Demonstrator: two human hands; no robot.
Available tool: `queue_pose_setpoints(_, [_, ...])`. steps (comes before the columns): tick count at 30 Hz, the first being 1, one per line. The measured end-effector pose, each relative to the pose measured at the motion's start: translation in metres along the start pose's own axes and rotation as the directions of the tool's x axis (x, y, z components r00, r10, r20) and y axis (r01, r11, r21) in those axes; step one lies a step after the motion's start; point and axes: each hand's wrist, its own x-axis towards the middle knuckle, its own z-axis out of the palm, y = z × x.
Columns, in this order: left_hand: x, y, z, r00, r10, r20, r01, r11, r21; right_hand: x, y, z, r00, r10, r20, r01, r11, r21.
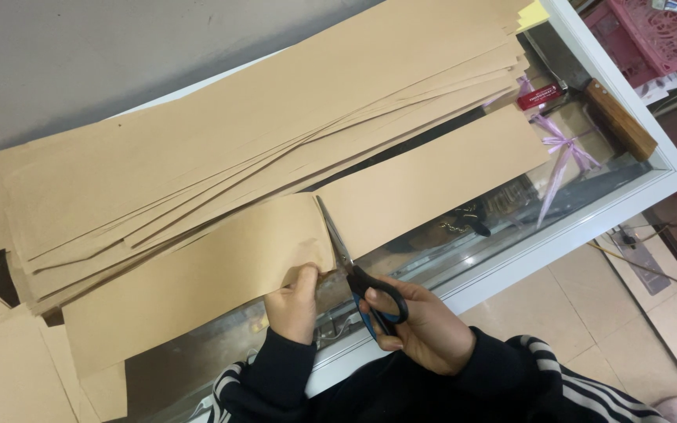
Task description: Cutting brown paper into strips using scissors and singeing the edges with a lighter
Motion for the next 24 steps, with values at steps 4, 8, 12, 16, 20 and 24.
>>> queue_pose_setpoints(4, [0.004, -0.005, 0.003, 0.999, 0.015, -0.035, -0.016, 0.999, -0.030, 0.000, -0.001, 0.000, 0.999, -0.030, 0.046, 0.031, 0.999, -0.025])
queue_pose_setpoints(8, [0.001, 0.001, 0.002, 0.998, 0.060, -0.022, -0.061, 0.996, -0.066, 0.001, -0.002, 0.000, 1.000, -0.007, 0.015, 0.006, 1.000, 0.008])
queue_pose_setpoints(12, [0.001, -0.003, 0.000, 0.998, -0.058, -0.020, 0.058, 0.998, 0.019, 0.002, -0.004, 0.002, 1.000, -0.010, -0.011, 0.010, 1.000, -0.007])
queue_pose_setpoints(16, [0.002, -0.008, 0.000, 0.999, -0.040, 0.000, 0.040, 0.999, 0.005, 0.002, -0.004, 0.001, 0.999, -0.034, 0.005, 0.034, 0.999, -0.040])
queue_pose_setpoints(20, [0.004, -0.013, 0.000, 0.998, 0.067, 0.009, -0.067, 0.998, 0.010, 0.006, -0.003, -0.003, 1.000, 0.010, -0.017, -0.010, 1.000, -0.006])
queue_pose_setpoints(24, [-0.001, -0.007, 0.000, 0.999, -0.033, -0.007, 0.033, 0.999, 0.015, 0.008, -0.003, -0.004, 1.000, -0.023, 0.021, 0.024, 0.998, -0.050])
